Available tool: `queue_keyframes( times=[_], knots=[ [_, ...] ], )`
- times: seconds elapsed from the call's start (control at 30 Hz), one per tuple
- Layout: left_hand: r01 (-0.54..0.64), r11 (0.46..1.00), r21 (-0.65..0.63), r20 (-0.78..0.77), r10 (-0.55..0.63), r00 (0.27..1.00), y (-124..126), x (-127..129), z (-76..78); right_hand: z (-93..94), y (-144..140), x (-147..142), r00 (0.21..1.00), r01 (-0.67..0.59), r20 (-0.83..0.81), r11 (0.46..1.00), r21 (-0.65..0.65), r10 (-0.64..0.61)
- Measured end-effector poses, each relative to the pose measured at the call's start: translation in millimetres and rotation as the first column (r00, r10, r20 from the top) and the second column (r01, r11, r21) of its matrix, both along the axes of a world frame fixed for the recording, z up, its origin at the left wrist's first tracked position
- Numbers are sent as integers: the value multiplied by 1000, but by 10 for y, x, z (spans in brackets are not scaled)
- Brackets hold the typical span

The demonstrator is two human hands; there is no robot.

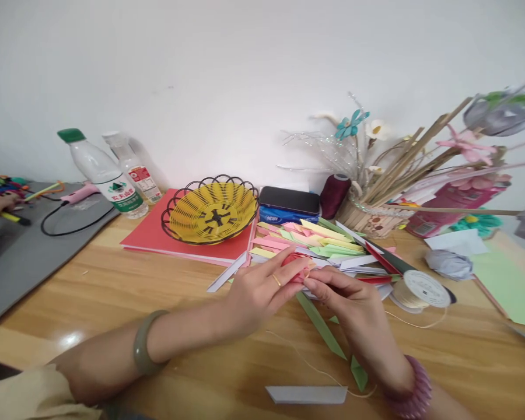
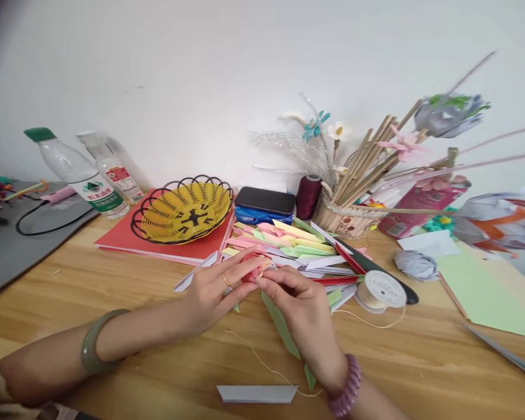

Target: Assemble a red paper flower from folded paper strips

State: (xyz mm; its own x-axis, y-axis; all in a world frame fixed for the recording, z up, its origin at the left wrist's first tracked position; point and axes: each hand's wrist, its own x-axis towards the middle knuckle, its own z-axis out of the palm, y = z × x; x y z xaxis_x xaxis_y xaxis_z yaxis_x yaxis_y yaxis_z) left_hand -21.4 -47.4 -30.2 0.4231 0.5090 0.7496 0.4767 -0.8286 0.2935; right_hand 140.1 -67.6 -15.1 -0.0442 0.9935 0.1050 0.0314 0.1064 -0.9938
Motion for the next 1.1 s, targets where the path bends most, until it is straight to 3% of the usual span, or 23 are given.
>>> queue_keyframes(
  times=[0.17,0.37,0.67,1.1],
  knots=[
    [-46,997,-56,-18,45,999,-38,4,19,7,2,-3,999,1,-46,1000,0,-1],
    [-43,976,-213,0,44,999,-63,8,-15,-3,8,-10,997,-10,-80,997,-74,4],
    [-39,968,-247,42,51,998,-58,8,-78,-42,7,-3,998,-12,-56,997,-73,8],
    [-58,920,-387,20,71,997,-84,22,-55,-40,-15,-1,993,10,119,999,-38,-6]
  ],
)
